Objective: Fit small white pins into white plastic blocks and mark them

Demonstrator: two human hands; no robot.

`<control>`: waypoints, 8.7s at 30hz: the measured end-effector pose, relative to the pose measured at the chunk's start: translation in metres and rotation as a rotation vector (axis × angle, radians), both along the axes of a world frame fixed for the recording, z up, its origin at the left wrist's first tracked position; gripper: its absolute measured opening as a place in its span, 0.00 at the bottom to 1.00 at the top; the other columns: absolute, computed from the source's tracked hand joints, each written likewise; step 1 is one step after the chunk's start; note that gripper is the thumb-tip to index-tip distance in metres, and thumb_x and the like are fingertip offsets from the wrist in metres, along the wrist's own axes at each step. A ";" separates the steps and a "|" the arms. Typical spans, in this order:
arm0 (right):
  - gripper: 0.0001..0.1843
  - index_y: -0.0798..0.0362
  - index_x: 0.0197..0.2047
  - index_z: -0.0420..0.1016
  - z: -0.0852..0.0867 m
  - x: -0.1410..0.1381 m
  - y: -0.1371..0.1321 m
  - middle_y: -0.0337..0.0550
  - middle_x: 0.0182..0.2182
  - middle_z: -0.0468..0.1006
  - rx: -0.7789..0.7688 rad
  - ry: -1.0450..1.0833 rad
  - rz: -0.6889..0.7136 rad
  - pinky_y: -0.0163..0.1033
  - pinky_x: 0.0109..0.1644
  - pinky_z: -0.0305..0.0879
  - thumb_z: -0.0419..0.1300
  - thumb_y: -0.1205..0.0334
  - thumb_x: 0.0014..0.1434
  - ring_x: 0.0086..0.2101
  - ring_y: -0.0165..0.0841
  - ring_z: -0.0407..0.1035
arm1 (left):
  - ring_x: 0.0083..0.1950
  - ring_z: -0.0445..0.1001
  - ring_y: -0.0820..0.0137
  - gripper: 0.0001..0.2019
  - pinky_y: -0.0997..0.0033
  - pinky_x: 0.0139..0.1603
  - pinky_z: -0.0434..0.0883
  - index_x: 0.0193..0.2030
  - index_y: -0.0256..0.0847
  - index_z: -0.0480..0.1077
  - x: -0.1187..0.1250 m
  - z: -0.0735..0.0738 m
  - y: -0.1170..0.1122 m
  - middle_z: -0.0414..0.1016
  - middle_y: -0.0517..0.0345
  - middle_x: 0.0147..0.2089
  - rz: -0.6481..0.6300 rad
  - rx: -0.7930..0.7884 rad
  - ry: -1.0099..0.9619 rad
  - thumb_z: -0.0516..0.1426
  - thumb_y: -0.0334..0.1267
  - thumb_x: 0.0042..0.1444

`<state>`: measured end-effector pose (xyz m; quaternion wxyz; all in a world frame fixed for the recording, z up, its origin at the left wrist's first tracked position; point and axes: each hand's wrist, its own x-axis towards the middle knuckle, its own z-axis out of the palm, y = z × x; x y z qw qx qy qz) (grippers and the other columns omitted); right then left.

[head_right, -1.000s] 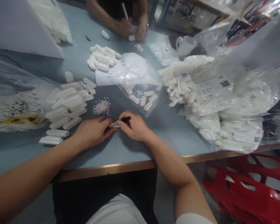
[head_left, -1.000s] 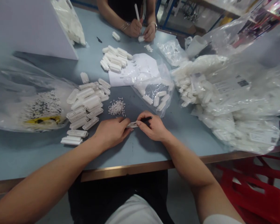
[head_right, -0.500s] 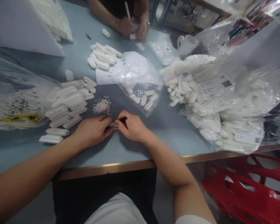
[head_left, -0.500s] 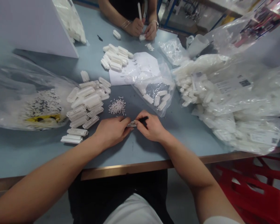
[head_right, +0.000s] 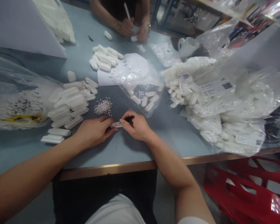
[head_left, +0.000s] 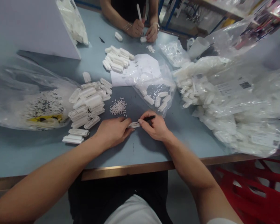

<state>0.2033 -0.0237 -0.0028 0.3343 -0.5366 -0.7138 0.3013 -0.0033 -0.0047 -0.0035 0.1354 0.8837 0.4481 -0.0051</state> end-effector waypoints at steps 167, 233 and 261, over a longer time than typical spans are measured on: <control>0.07 0.51 0.35 0.71 0.003 0.007 0.001 0.40 0.30 0.78 -0.047 -0.079 0.046 0.36 0.35 0.63 0.57 0.57 0.60 0.29 0.30 0.70 | 0.36 0.77 0.59 0.20 0.67 0.27 0.63 0.45 0.43 0.72 -0.002 0.000 0.001 0.77 0.51 0.39 -0.022 0.035 0.013 0.47 0.53 0.65; 0.08 0.50 0.35 0.71 -0.010 0.007 0.012 0.40 0.29 0.77 0.065 -0.002 -0.151 0.37 0.35 0.66 0.56 0.56 0.61 0.31 0.33 0.71 | 0.62 0.65 0.47 0.21 0.37 0.49 0.57 0.51 0.38 0.73 -0.074 0.042 0.047 0.69 0.44 0.57 0.744 0.632 -0.274 0.48 0.49 0.63; 0.18 0.53 0.55 0.72 -0.003 0.041 0.022 0.52 0.50 0.75 0.299 -0.939 -0.206 0.45 0.50 0.55 0.55 0.60 0.63 0.49 0.45 0.62 | 0.32 0.77 0.58 0.20 0.64 0.26 0.59 0.41 0.39 0.75 -0.034 0.014 0.023 0.77 0.46 0.32 0.234 0.585 0.019 0.44 0.43 0.66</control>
